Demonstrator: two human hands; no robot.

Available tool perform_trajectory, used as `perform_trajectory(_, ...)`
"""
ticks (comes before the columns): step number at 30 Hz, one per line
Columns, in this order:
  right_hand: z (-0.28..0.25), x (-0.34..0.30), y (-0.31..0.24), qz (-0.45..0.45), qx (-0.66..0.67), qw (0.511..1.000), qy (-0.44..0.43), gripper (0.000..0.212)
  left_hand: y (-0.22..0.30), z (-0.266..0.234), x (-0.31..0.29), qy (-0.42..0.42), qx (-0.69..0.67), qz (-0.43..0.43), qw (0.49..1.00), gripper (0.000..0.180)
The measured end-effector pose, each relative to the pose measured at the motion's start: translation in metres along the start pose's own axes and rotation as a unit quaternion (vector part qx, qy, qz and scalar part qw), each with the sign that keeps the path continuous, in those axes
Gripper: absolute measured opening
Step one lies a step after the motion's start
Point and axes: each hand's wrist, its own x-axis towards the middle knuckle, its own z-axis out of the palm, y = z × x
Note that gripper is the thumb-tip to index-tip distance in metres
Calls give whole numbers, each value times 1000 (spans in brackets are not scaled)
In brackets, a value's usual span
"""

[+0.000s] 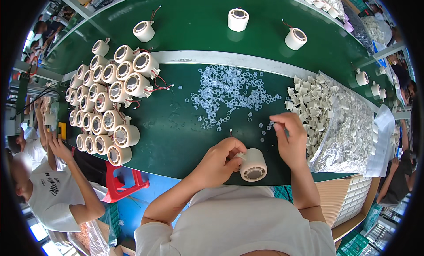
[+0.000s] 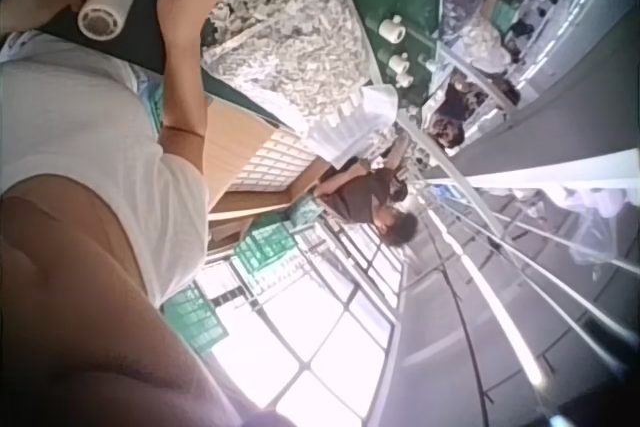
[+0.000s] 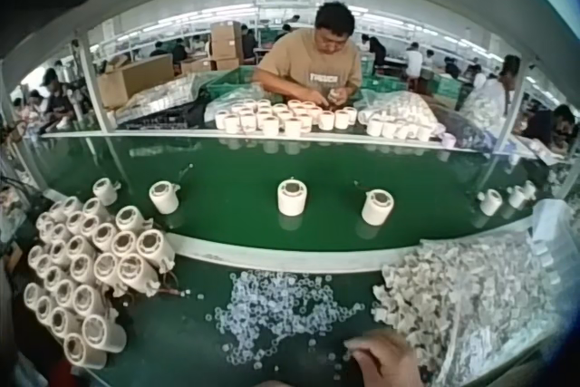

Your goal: Assembling components by placing small rings into white plastic housings on an industrial assembly line.

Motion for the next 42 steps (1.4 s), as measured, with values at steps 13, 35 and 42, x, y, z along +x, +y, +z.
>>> perform_trajectory(13, -13, 20, 18, -33, -137, 990, 28, 17, 4, -2, -11, -57, 292, 44, 954, 22)
perform_trajectory(35, 18, -28, -34, 152, 312, 937, -39, 27, 5, 5, -1, 6, -189, 165, 968, 22)
perform_trajectory(42, -24, 12, -67, -224, -250, 931, -141, 51, 14, -5, 3, -56, -41, 95, 993, 25)
